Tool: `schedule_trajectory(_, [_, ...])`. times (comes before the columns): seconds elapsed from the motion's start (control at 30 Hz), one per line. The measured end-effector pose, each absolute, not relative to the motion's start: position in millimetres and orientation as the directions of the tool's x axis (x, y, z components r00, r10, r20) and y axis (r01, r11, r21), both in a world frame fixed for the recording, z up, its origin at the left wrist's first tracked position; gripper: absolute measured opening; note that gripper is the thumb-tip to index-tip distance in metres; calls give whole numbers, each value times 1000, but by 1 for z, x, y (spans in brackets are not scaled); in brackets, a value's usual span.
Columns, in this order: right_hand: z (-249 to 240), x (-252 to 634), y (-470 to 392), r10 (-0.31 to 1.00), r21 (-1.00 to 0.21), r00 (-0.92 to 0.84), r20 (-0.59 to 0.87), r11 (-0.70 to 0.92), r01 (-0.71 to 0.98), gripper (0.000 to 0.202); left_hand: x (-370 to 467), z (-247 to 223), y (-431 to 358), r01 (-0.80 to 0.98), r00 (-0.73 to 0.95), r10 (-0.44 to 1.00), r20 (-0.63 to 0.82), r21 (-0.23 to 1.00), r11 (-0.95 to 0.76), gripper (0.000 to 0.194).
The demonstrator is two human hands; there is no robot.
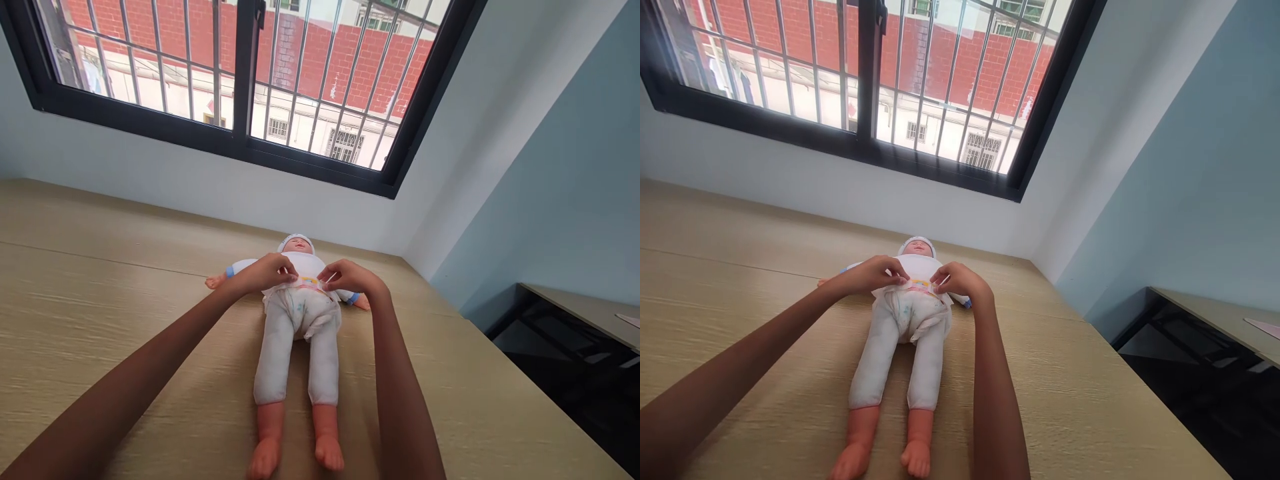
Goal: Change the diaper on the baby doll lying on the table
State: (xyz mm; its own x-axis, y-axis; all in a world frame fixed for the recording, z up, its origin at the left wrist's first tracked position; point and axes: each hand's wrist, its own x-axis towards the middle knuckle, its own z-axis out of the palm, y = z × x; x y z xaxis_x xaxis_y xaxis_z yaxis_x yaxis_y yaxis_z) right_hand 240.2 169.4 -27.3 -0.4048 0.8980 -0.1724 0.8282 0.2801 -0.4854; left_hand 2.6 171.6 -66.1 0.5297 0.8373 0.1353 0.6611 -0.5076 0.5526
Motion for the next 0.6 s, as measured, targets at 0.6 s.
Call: schedule_trajectory(0.6, [-42,238,184,822,-486,-543,-173,408,773,22,7,-69,171,726,489,872,22,543,-421,25])
